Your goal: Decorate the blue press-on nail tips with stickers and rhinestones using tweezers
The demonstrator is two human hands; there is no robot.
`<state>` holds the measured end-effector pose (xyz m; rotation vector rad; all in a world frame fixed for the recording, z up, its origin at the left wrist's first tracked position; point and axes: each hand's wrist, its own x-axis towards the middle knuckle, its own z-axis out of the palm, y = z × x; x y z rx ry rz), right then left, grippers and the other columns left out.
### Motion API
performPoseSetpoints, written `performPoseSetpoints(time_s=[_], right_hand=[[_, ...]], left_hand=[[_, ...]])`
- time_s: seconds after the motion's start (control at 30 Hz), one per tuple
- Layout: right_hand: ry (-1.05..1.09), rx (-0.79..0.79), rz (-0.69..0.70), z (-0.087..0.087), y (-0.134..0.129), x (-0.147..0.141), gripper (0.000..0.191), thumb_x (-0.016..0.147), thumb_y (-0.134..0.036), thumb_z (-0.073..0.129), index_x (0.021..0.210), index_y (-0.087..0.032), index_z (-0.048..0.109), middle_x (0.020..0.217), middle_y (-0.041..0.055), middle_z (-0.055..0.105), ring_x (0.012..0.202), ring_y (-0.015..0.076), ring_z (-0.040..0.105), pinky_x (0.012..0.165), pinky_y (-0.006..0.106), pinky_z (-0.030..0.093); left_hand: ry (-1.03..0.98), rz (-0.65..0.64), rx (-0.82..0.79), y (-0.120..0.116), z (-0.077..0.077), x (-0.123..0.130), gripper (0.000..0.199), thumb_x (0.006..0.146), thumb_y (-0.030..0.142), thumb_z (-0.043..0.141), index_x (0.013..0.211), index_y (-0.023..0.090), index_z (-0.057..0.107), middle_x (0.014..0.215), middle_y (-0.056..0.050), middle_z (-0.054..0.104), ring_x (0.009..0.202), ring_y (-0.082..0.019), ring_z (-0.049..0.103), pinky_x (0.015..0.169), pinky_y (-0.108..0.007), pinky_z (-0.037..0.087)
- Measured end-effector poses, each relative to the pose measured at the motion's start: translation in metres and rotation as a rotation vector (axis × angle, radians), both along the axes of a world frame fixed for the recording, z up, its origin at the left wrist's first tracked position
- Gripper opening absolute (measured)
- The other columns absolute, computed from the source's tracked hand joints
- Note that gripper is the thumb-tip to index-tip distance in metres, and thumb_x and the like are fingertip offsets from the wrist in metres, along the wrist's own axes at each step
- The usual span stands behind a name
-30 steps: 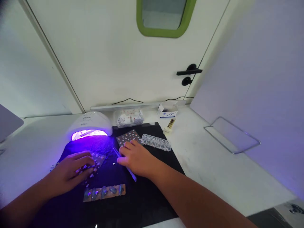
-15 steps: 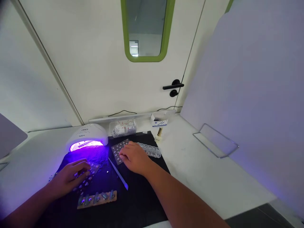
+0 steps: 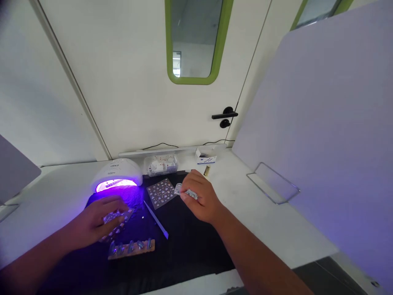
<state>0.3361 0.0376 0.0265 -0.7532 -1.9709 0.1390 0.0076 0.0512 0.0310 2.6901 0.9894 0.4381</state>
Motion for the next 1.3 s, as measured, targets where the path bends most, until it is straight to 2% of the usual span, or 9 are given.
performPoseSetpoints(time_s=[0.13,0.23,0.43,0.67,0.8,0.93,1.1,1.2,1.3], right_hand=[[-0.075,0.022,0.114,-0.021,-0.003,0.016,0.018,0.084,-0.02,0.051,0.065,-0.02,0.051,0.058,0.0001,0.051,0.065,0.0168,0.047,0.064,0.033,0.039],[-0.111,0.003,0.144,-0.042,0.002,0.019,0.026,0.084,-0.023,0.048,0.059,-0.021,0.043,0.052,-0.0021,0.043,0.058,0.0153,0.041,0.064,0.034,0.038],[-0.124,-0.053,0.135,-0.052,0.008,0.026,0.024,0.076,-0.024,0.049,0.056,-0.021,0.038,0.051,-0.0019,0.039,0.06,0.0158,0.039,0.063,0.034,0.035],[-0.135,-0.112,0.18,-0.046,-0.002,0.028,0.01,0.067,-0.024,0.052,0.061,-0.019,0.046,0.056,-0.0005,0.045,0.064,0.0156,0.039,0.064,0.033,0.034],[-0.181,-0.117,0.22,-0.048,-0.001,0.026,0.011,0.07,-0.024,0.054,0.063,-0.019,0.047,0.059,-0.0003,0.047,0.066,0.0156,0.041,0.067,0.033,0.035],[-0.179,-0.174,0.199,-0.049,0.004,0.029,0.01,0.076,-0.024,0.054,0.068,-0.018,0.055,0.062,0.001,0.052,0.066,0.0155,0.043,0.072,0.034,0.039],[-0.288,-0.286,0.136,-0.03,-0.016,0.023,0.014,0.083,-0.022,0.054,0.076,-0.015,0.064,0.068,0.0046,0.06,0.074,0.0185,0.048,0.076,0.036,0.042],[-0.37,-0.382,0.095,-0.018,-0.047,0.006,0.015,0.086,-0.024,0.056,0.089,-0.016,0.069,0.081,0.0065,0.064,0.082,0.0201,0.051,0.08,0.038,0.043],[-0.348,-0.442,0.006,-0.024,-0.086,-0.02,0.021,0.086,-0.026,0.059,0.102,-0.018,0.07,0.1,0.0087,0.065,0.096,0.0237,0.053,0.086,0.042,0.044]], left_hand=[[0.157,-0.171,0.156,0.041,0.04,0.06,0.02,0.091,0.024,0.051,0.107,0.023,0.064,0.101,-0.004,0.069,0.098,-0.021,0.059,0.091,-0.04,0.042],[0.36,-0.229,0.222,0.089,0.047,0.13,0.023,0.09,0.021,0.052,0.106,0.023,0.068,0.105,-0.005,0.071,0.108,-0.024,0.059,0.094,-0.044,0.041],[0.582,-0.211,0.26,0.154,0.005,0.244,0.024,0.09,0.028,0.061,0.109,0.013,0.065,0.111,-0.011,0.066,0.108,-0.026,0.06,0.095,-0.05,0.048],[0.664,-0.124,0.272,0.178,-0.023,0.273,0.035,0.093,0.034,0.058,0.123,0.014,0.056,0.122,-0.011,0.06,0.105,-0.022,0.062,0.088,-0.043,0.055],[0.637,-0.112,0.292,0.177,-0.02,0.275,0.035,0.093,0.034,0.058,0.121,0.014,0.057,0.121,-0.01,0.06,0.105,-0.022,0.062,0.089,-0.043,0.054],[0.512,-0.107,0.316,0.162,0.009,0.249,0.015,0.09,0.019,0.058,0.09,0.013,0.071,0.097,-0.01,0.07,0.106,-0.028,0.061,0.097,-0.054,0.043],[0.335,-0.131,0.212,0.115,0.044,0.16,0.02,0.092,0.024,0.055,0.098,0.019,0.073,0.098,-0.006,0.07,0.097,-0.019,0.063,0.089,-0.034,0.046],[0.094,-0.225,0.018,0.072,0.041,0.102,0.017,0.091,0.022,0.058,0.092,0.016,0.073,0.085,-0.004,0.069,0.079,-0.014,0.063,0.074,-0.026,0.047],[0.063,-0.245,-0.038,0.03,0.026,0.062,0.016,0.092,0.022,0.058,0.096,0.018,0.072,0.087,-0.003,0.067,0.076,-0.013,0.061,0.069,-0.024,0.046]])
